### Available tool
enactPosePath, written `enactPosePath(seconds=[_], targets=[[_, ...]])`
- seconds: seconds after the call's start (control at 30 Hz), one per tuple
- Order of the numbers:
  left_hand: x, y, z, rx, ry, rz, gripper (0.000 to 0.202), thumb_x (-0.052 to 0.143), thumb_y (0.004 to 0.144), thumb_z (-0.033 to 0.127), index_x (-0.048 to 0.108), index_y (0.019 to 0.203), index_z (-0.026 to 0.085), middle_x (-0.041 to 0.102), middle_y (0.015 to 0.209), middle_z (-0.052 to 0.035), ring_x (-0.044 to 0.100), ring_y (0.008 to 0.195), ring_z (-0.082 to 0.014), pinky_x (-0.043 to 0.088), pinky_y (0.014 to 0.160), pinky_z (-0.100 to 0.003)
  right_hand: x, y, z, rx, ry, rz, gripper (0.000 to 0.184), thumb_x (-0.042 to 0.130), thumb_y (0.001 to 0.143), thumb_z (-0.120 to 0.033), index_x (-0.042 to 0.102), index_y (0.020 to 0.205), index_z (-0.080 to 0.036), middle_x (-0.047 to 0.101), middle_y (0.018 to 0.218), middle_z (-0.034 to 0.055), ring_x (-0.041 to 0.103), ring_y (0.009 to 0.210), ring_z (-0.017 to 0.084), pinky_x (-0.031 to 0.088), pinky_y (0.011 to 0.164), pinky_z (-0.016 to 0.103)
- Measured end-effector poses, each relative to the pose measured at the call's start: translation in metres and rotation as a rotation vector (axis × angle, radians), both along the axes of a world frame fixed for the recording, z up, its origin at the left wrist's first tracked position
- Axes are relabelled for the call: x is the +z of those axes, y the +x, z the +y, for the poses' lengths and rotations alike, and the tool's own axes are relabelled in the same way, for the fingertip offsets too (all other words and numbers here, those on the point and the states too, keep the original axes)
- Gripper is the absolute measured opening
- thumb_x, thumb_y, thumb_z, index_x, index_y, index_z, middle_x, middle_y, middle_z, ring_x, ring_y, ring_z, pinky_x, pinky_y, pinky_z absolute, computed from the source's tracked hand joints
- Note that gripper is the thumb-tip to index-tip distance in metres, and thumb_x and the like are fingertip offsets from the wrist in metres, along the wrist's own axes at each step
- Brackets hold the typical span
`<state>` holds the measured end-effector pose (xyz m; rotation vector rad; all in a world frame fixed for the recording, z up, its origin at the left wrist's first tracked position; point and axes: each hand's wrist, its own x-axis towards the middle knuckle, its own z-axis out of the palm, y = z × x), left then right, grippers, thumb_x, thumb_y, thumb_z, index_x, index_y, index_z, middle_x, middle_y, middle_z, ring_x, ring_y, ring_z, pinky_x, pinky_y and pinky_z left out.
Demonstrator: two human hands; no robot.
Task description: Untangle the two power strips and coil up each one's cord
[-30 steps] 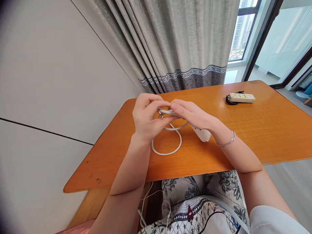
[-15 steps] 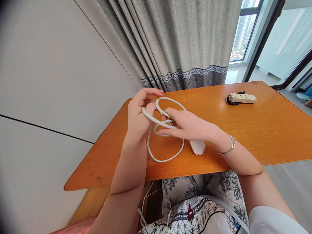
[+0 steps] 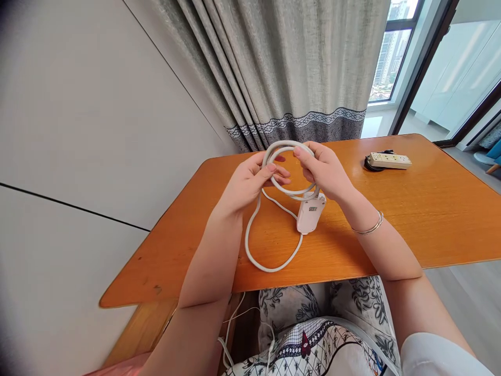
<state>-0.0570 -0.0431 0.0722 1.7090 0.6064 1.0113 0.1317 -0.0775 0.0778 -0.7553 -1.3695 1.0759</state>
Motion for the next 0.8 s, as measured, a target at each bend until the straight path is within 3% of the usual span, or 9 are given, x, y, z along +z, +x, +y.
enactPosePath(seconds=[0.17,0.33,0.57,0.8], targets=[[-0.001,0.005,0.002,0.028,-0.073,-0.102,0.051,0.074,0.081,0.064,0.065,0.098,0.017,0.071,0.071,-0.0013,0.071,0.059,-0.0146,0.060,0.059,-0.026,0.005,0.004,0.001,0.120,-0.084,0.087,0.046,0.079,0.080,-0.057,0.057,0.087,-0.018,0.028,0.060,-0.0112,0.021,0.047,0.004,0.016,0.043,0.021],[0.003,0.002,-0.003,0.049,-0.105,-0.130,0.045,0.074,0.083,0.060,0.070,0.095,0.017,0.059,0.057,0.0053,0.058,0.044,-0.0085,0.061,0.058,-0.026,0.007,0.007,0.000,0.307,-0.156,0.092,0.042,0.077,0.083,-0.054,0.056,0.085,-0.018,0.026,0.058,-0.0119,0.015,0.046,0.003,0.015,0.043,0.020],[-0.003,0.005,0.000,0.138,-0.049,-0.118,0.051,0.070,0.084,0.065,0.071,0.104,0.017,0.077,0.082,-0.0057,0.077,0.072,-0.0187,0.063,0.064,-0.028,0.004,0.006,0.000,0.283,-0.230,0.077,0.041,0.072,0.086,-0.055,0.055,0.080,-0.018,0.022,0.056,-0.0124,0.011,0.046,0.004,0.010,0.042,0.020],[-0.006,0.006,0.008,0.340,-0.010,-0.274,0.042,0.063,0.090,0.063,0.066,0.097,0.022,0.079,0.091,-0.0052,0.079,0.086,-0.0205,0.064,0.070,-0.027,0.005,0.000,-0.003,0.317,-0.245,0.053,0.041,0.073,0.086,-0.054,0.056,0.079,-0.017,0.024,0.056,-0.0118,0.012,0.047,0.004,0.009,0.042,0.019]])
